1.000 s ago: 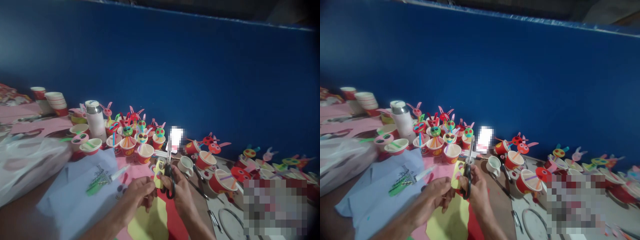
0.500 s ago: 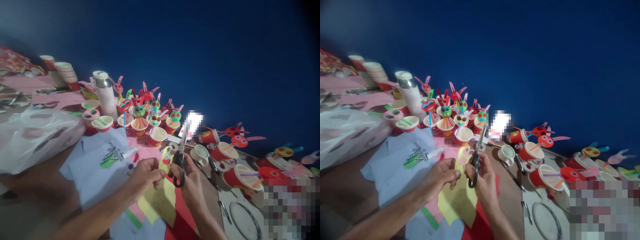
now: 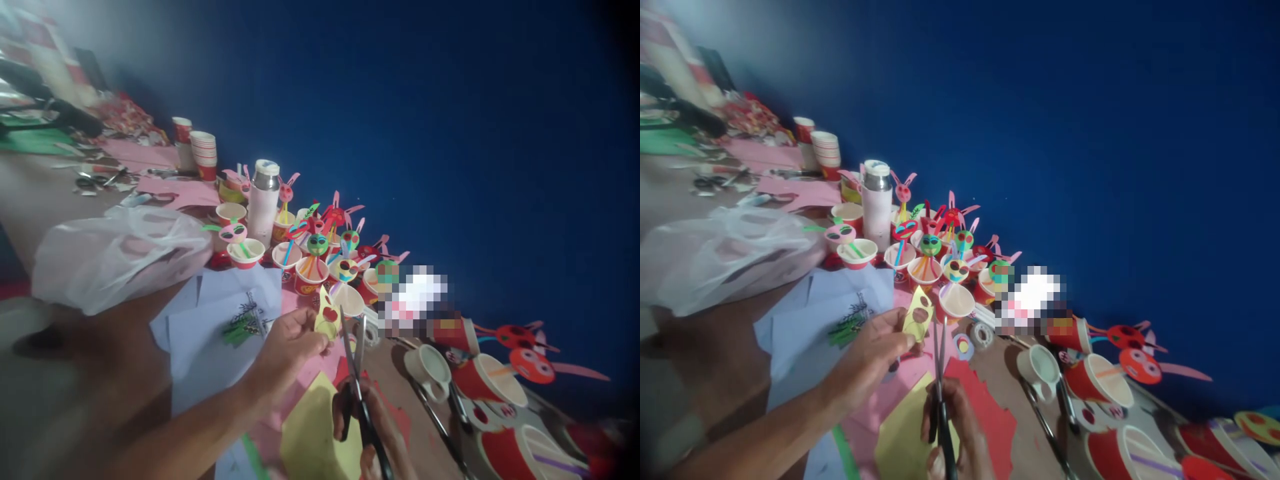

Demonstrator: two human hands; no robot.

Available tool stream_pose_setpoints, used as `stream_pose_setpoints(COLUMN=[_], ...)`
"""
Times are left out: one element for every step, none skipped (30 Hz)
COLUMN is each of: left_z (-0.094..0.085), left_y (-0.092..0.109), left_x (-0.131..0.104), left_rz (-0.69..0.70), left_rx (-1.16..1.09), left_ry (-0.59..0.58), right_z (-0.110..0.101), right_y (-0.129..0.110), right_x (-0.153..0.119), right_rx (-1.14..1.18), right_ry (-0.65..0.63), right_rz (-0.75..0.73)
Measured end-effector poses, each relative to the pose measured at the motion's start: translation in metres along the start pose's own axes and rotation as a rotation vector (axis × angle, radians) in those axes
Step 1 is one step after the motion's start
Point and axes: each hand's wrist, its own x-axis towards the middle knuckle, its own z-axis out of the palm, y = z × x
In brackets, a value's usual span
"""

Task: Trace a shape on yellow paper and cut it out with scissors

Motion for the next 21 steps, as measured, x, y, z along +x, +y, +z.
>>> stream_pose_setpoints(left_z=[0.000,0.000,-0.001,-0.001,-0.002,-0.003,-0.004,-0.006,-0.007,-0.008,-0.010,-0.010,-0.010,-0.010,-0.008,-0.007,-0.004,-0.001,0.001,0.004,0.006], left_y=[0.000,0.000,0.000,0.000,0.000,0.000,0.000,0.001,0.001,0.002,0.002,0.002,0.002,0.001,0.001,0.000,-0.001,-0.002,-0.003,-0.003,-0.003], left_x=[0.000,0.000,0.000,0.000,0.000,0.001,0.001,0.002,0.003,0.004,0.005,0.006,0.007,0.007,0.006,0.005,0.004,0.002,-0.001,-0.003,-0.006], left_rz=[0.002,0.003,0.003,0.003,0.002,0.001,0.004,0.012,0.022,0.034,0.046,0.058,0.064,0.060,0.051,0.038,0.022,0.009,0.002,-0.002,-0.009], left_rx=[-0.001,-0.006,-0.016,-0.028,-0.038,-0.045,-0.050,-0.055,-0.057,-0.056,-0.053,-0.051,-0.048,-0.044,-0.042,-0.038,-0.032,-0.027,-0.022,-0.018,-0.013], left_ry=[-0.001,-0.004,-0.006,-0.007,-0.009,-0.007,-0.006,-0.005,-0.003,0.002,0.010,0.017,0.022,0.023,0.019,0.009,-0.005,-0.020,-0.035,-0.052,-0.069], right_z=[0.003,0.004,0.005,0.005,0.004,0.003,0.002,0.001,-0.001,-0.001,-0.001,-0.001,0.000,0.002,0.003,0.005,0.006,0.007,0.008,0.008,0.007], right_y=[-0.001,-0.001,-0.002,-0.001,-0.001,0.000,0.002,0.004,0.006,0.008,0.009,0.010,0.010,0.009,0.008,0.005,0.002,-0.002,-0.006,-0.010,-0.015], right_x=[0.000,-0.001,-0.001,-0.002,-0.003,-0.004,-0.005,-0.006,-0.008,-0.009,-0.011,-0.012,-0.014,-0.015,-0.016,-0.017,-0.017,-0.017,-0.016,-0.014,-0.012], right_rx=[-0.002,-0.004,-0.006,-0.004,0.000,0.005,0.010,0.012,0.013,0.014,0.017,0.024,0.031,0.038,0.043,0.045,0.043,0.037,0.027,0.015,0.000], right_ry=[-0.005,-0.003,0.006,0.012,0.010,0.004,0.000,0.003,0.008,0.011,0.010,0.005,0.001,0.001,0.008,0.022,0.041,0.060,0.072,0.079,0.082], right_rz=[-0.002,0.002,0.008,0.018,0.031,0.045,0.058,0.069,0.079,0.089,0.102,0.116,0.129,0.140,0.152,0.166,0.180,0.195,0.216,0.239,0.266])
